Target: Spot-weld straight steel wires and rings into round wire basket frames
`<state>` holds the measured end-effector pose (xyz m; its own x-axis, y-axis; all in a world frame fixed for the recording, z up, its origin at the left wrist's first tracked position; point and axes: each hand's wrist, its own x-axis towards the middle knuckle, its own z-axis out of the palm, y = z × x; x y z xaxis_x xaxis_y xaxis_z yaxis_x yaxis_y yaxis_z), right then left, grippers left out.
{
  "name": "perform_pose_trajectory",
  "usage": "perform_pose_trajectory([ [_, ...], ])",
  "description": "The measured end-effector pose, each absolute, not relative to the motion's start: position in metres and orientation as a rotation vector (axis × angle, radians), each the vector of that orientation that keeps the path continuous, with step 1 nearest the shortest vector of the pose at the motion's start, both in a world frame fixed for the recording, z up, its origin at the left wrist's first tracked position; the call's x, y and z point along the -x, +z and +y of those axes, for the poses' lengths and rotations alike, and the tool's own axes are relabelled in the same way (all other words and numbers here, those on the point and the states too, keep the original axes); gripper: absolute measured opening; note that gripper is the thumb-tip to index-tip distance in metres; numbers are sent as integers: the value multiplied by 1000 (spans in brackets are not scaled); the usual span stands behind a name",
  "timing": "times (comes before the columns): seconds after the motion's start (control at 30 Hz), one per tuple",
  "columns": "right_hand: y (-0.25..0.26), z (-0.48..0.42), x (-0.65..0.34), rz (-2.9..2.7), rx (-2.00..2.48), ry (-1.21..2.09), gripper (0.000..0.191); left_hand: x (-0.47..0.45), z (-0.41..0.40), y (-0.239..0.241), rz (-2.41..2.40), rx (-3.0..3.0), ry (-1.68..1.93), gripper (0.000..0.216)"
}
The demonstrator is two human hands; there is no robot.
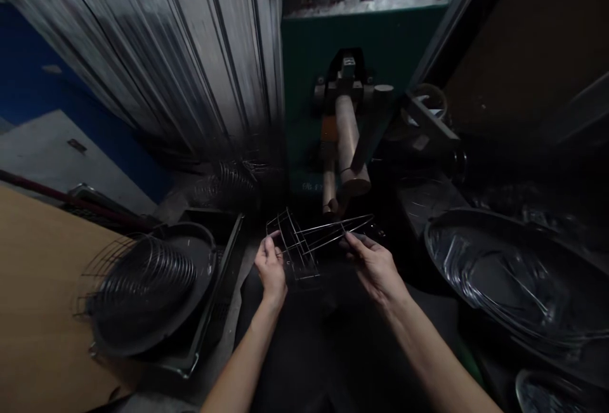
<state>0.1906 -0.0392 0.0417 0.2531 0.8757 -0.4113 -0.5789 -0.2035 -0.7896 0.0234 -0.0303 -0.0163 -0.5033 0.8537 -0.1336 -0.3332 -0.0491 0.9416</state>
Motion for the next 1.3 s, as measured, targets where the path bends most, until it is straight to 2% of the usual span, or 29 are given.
perform_pose_trajectory([
  [0.27, 48, -34, -189, -268, 1176, 1382, 36, -24, -24, -12, 1335, -627, 1654, 49],
  [0.6, 55, -30, -188, -365, 1275, 1352, 22, -21, -22, 0, 1349, -654, 1617, 48],
  [1.0, 57, -29, -183, -290, 1217, 1341, 24, -20, -20, 15, 1283, -609, 1607, 50],
  [1.3, 37, -66, -200, -388, 1332, 1353, 26, -20, -7, 15, 1225, -570, 1668, 48],
])
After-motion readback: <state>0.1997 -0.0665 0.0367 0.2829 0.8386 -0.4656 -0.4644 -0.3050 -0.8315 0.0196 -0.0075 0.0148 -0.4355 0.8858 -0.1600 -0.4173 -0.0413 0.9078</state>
